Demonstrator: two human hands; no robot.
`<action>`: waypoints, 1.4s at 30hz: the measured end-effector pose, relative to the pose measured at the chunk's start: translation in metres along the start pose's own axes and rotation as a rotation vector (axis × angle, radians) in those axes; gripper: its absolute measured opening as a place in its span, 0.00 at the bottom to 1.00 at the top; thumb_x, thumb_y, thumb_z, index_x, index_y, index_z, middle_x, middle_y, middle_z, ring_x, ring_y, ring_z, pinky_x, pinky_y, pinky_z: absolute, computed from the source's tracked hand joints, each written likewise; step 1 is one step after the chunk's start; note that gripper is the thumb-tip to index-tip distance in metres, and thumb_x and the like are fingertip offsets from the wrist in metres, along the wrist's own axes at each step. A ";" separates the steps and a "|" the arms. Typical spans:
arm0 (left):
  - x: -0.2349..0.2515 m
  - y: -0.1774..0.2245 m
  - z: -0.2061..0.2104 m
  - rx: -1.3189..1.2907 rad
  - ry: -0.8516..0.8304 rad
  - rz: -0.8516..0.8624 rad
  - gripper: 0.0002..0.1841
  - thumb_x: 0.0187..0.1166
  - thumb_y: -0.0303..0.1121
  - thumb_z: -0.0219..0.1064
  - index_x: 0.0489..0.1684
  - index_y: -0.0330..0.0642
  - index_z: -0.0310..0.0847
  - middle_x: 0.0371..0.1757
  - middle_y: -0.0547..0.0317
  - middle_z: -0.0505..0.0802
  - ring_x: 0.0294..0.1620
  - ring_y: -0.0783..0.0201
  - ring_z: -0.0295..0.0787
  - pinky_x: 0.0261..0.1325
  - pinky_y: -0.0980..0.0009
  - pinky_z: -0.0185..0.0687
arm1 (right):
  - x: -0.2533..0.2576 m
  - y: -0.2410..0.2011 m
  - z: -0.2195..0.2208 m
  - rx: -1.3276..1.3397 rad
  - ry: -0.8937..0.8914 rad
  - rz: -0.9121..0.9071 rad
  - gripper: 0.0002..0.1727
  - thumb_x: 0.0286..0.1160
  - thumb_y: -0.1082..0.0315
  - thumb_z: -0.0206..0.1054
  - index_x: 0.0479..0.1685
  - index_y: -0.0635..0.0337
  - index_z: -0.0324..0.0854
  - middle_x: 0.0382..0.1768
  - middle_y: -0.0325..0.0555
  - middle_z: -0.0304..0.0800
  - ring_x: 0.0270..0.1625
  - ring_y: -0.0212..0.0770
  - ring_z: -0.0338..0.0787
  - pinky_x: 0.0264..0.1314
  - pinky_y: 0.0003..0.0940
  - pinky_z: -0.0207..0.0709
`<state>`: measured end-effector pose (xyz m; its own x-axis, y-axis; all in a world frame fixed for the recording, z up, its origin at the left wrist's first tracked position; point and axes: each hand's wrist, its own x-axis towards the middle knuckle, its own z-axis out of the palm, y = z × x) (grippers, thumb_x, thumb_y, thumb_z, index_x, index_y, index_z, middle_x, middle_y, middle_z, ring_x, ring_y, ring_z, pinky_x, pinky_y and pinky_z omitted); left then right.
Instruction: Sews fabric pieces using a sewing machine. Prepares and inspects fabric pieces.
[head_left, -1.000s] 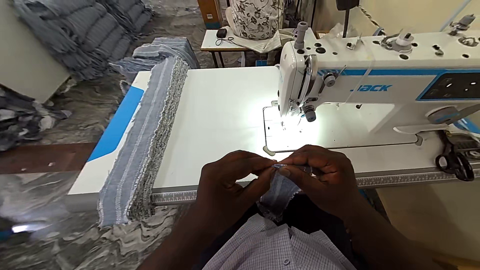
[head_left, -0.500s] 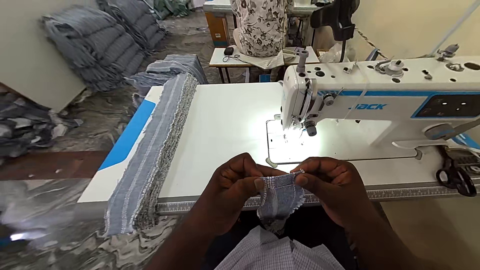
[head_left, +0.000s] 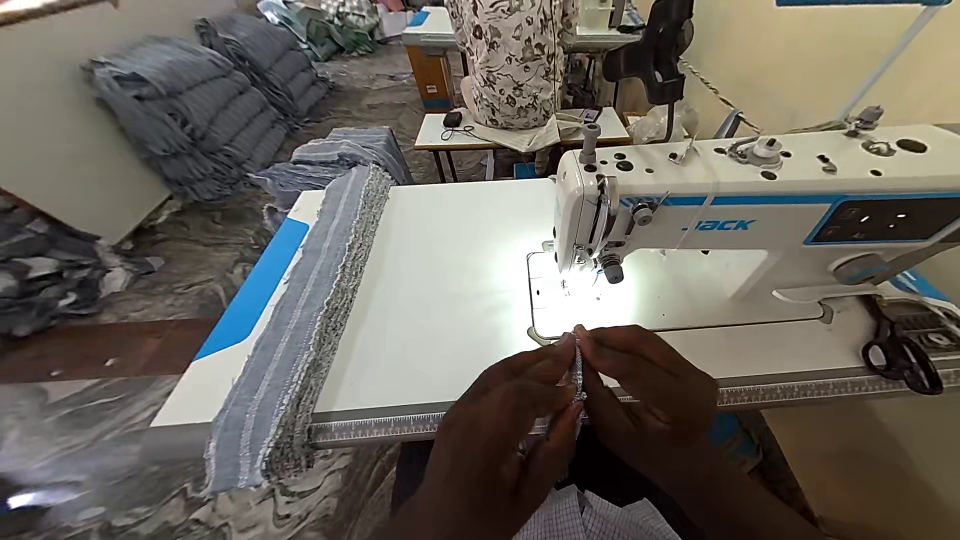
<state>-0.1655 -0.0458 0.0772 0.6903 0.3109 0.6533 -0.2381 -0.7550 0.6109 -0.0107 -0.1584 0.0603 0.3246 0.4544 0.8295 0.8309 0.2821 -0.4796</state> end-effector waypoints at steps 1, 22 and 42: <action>-0.002 -0.002 0.000 -0.044 0.009 -0.036 0.05 0.82 0.33 0.68 0.49 0.47 0.85 0.70 0.60 0.91 0.69 0.58 0.90 0.65 0.62 0.92 | 0.001 0.005 -0.001 0.082 -0.043 0.017 0.11 0.71 0.73 0.72 0.48 0.66 0.93 0.49 0.45 0.93 0.51 0.31 0.92 0.52 0.24 0.89; 0.016 -0.008 -0.004 0.100 0.129 -0.009 0.07 0.76 0.29 0.71 0.48 0.44 0.89 0.45 0.69 0.92 0.44 0.75 0.90 0.45 0.79 0.90 | 0.003 -0.018 0.015 0.199 0.128 0.168 0.07 0.65 0.76 0.76 0.41 0.64 0.91 0.41 0.40 0.92 0.42 0.30 0.92 0.41 0.22 0.91; 0.019 -0.024 0.009 -0.523 0.160 -0.563 0.08 0.80 0.36 0.73 0.43 0.40 0.91 0.33 0.46 0.96 0.30 0.53 0.97 0.40 0.59 0.98 | -0.017 0.010 0.026 0.337 -0.019 0.348 0.21 0.69 0.61 0.72 0.64 0.43 0.90 0.51 0.34 0.77 0.54 0.30 0.80 0.53 0.28 0.82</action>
<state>-0.1407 -0.0263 0.0708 0.7053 0.6754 0.2152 -0.1997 -0.1020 0.9745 -0.0195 -0.1418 0.0340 0.5460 0.5848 0.5999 0.4808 0.3676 -0.7960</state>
